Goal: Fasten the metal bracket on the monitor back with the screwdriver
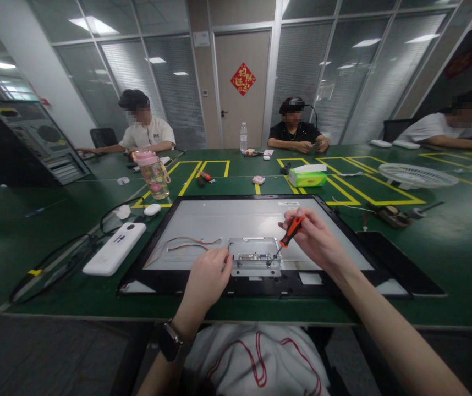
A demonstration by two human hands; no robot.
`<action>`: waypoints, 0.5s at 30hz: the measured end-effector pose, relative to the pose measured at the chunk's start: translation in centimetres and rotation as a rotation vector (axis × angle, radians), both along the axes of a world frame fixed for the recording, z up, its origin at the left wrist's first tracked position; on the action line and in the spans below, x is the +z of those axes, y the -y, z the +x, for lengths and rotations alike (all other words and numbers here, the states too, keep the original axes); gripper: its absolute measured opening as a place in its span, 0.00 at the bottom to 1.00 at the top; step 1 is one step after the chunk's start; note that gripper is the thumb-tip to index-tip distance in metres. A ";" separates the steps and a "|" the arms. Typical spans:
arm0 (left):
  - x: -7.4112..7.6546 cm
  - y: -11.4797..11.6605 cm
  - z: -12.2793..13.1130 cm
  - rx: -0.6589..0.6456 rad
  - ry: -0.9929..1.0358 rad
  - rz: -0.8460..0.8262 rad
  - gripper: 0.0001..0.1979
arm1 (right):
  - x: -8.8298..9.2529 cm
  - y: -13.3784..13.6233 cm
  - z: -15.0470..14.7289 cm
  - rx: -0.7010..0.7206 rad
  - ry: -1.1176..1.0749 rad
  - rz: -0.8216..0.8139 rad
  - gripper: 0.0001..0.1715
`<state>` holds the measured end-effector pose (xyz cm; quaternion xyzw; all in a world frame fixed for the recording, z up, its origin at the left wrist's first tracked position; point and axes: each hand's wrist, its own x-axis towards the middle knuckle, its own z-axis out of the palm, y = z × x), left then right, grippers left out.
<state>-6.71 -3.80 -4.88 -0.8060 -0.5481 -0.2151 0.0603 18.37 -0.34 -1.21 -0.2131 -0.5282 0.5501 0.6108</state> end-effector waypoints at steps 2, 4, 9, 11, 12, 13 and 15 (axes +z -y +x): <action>0.0 0.0 0.0 0.003 0.000 0.003 0.10 | 0.1 0.1 -0.1 0.025 0.011 -0.020 0.10; 0.0 0.0 0.0 0.004 -0.002 0.005 0.10 | 0.2 0.2 -0.2 0.034 0.020 -0.027 0.10; -0.2 -0.1 0.0 0.001 0.002 0.014 0.10 | -0.1 0.1 0.0 -0.008 0.005 -0.001 0.11; -0.2 -0.1 0.0 0.000 0.004 0.012 0.10 | -0.2 0.1 0.0 -0.020 0.009 0.002 0.12; -0.2 -0.1 0.0 -0.002 0.005 0.011 0.10 | -0.1 0.1 0.0 -0.016 0.011 0.000 0.11; -0.2 -0.1 0.0 -0.003 0.005 0.010 0.10 | 0.0 0.2 0.0 -0.002 0.012 -0.005 0.11; -0.1 -0.1 0.0 -0.003 0.007 0.008 0.10 | 0.1 0.3 -0.1 0.043 0.013 -0.027 0.11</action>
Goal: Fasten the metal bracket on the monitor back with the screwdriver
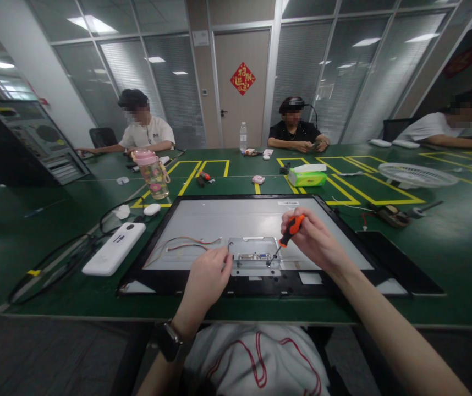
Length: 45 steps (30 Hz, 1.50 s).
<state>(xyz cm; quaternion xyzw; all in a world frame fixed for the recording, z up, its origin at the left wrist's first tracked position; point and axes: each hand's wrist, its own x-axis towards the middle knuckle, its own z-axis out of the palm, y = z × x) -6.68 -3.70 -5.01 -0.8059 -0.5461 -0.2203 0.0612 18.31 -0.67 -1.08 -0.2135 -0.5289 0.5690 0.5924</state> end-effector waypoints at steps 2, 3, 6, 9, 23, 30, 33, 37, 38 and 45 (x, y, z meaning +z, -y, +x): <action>0.0 0.0 0.0 -0.001 0.002 -0.001 0.10 | 0.1 0.1 -0.1 0.038 0.000 -0.026 0.12; 0.0 0.0 0.0 -0.002 0.002 -0.002 0.10 | 0.1 0.1 -0.2 0.045 0.000 -0.034 0.12; 0.0 0.1 -0.1 -0.002 -0.007 -0.004 0.11 | 0.1 0.0 -0.3 0.015 -0.007 -0.029 0.13; -0.1 0.1 -0.1 0.002 -0.011 -0.005 0.10 | -0.1 -0.2 -0.1 -0.053 -0.006 0.013 0.14; -0.1 0.0 -0.1 0.000 -0.006 -0.009 0.10 | -0.2 0.5 0.0 -0.248 0.381 0.388 0.19; -0.2 0.0 0.0 0.005 0.005 -0.021 0.10 | 2.0 1.6 -1.5 -0.397 0.806 0.833 0.35; -0.2 -0.1 0.0 0.011 0.002 -0.025 0.09 | 3.3 1.3 -3.3 -0.493 0.738 0.922 0.28; -0.1 -0.1 0.1 0.016 0.001 -0.025 0.08 | 3.0 0.2 -6.1 -0.563 0.640 0.902 0.24; -0.1 -0.1 0.1 0.014 0.001 -0.023 0.08 | 2.6 -0.1 -6.6 -0.573 0.621 0.890 0.24; -0.2 -0.1 0.0 0.003 -0.002 -0.001 0.09 | 0.1 -0.7 -7.1 -0.609 0.583 0.817 0.25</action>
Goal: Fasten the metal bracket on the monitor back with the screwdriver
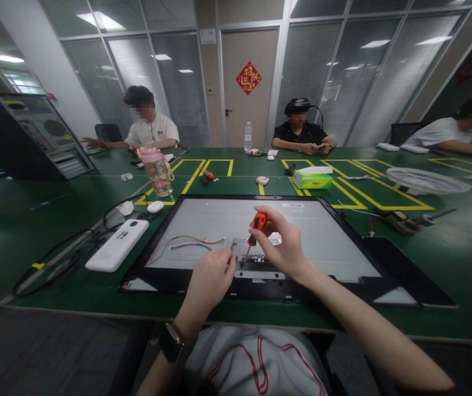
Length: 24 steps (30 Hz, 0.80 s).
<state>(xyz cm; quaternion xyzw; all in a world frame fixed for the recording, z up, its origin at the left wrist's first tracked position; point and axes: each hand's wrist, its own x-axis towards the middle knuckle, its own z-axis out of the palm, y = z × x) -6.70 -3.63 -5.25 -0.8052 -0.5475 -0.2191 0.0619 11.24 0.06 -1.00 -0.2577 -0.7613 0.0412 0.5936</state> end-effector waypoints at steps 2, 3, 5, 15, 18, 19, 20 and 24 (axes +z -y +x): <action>0.0 0.0 0.0 -0.005 0.003 -0.001 0.09 | -0.2 0.0 0.1 -0.010 0.001 -0.020 0.24; -0.1 0.0 -0.1 -0.005 0.005 -0.001 0.09 | -0.2 0.0 0.1 -0.013 0.008 -0.024 0.24; -0.1 0.0 -0.1 -0.007 0.008 0.000 0.10 | -0.3 0.0 0.0 -0.017 0.025 -0.030 0.23; -0.3 -0.1 -0.1 -0.020 0.027 0.013 0.08 | -0.7 0.1 -0.3 0.006 0.069 0.016 0.22; -0.2 -0.1 0.0 -0.014 0.026 0.007 0.09 | -0.6 0.2 -0.2 0.013 0.095 0.044 0.23; -0.2 -0.1 0.0 -0.014 0.024 0.009 0.09 | -0.6 0.2 -0.2 0.016 0.104 0.055 0.23; -0.2 -0.1 0.0 -0.015 0.024 0.014 0.09 | -0.6 0.3 -0.2 0.014 0.113 0.067 0.23; -0.2 0.0 -0.1 -0.022 0.032 0.048 0.09 | -0.6 0.3 0.0 -0.013 0.137 0.101 0.23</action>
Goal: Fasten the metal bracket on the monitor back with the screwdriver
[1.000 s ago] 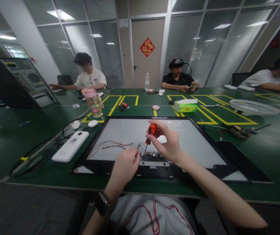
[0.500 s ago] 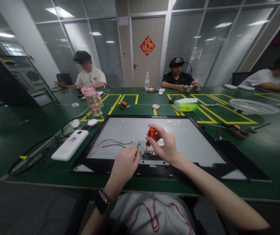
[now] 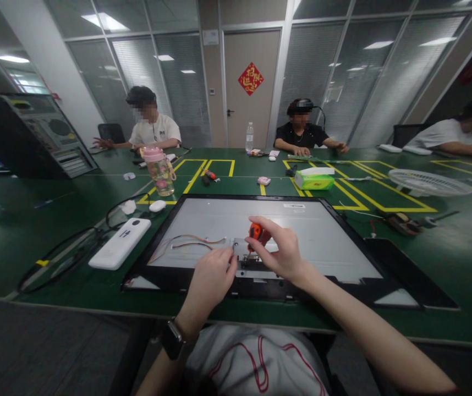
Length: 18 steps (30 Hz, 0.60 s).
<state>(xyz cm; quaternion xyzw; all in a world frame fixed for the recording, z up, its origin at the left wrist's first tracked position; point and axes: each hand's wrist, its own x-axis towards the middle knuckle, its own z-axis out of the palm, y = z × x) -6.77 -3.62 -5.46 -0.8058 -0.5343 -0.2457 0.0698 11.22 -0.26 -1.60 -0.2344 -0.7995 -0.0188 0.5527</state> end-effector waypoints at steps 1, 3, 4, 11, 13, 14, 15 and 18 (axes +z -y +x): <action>0.0 0.0 0.0 0.002 0.013 0.017 0.09 | 0.0 0.0 0.0 -0.006 -0.005 -0.001 0.23; 0.0 0.0 0.0 -0.002 0.058 0.062 0.09 | 0.0 0.1 0.1 -0.017 -0.026 -0.006 0.23; 0.0 0.1 -0.1 -0.014 0.085 0.086 0.10 | 0.0 0.1 0.1 -0.026 -0.043 -0.006 0.22; 0.5 0.7 -0.2 -0.223 0.101 0.076 0.12 | 0.2 -0.2 0.3 -0.108 -0.150 -0.024 0.21; 0.6 0.8 -0.2 -0.229 0.088 0.054 0.12 | 0.2 -0.2 0.4 -0.115 -0.164 -0.046 0.21; 0.7 0.8 -0.1 -0.230 0.083 0.044 0.12 | 0.2 -0.3 0.4 -0.117 -0.165 -0.052 0.21; 0.8 0.9 -0.1 -0.230 0.080 0.035 0.12 | 0.2 -0.3 0.4 -0.119 -0.163 -0.056 0.20; 0.8 0.8 -0.1 -0.231 0.074 0.016 0.12 | 0.1 -0.3 0.5 -0.123 -0.153 -0.053 0.20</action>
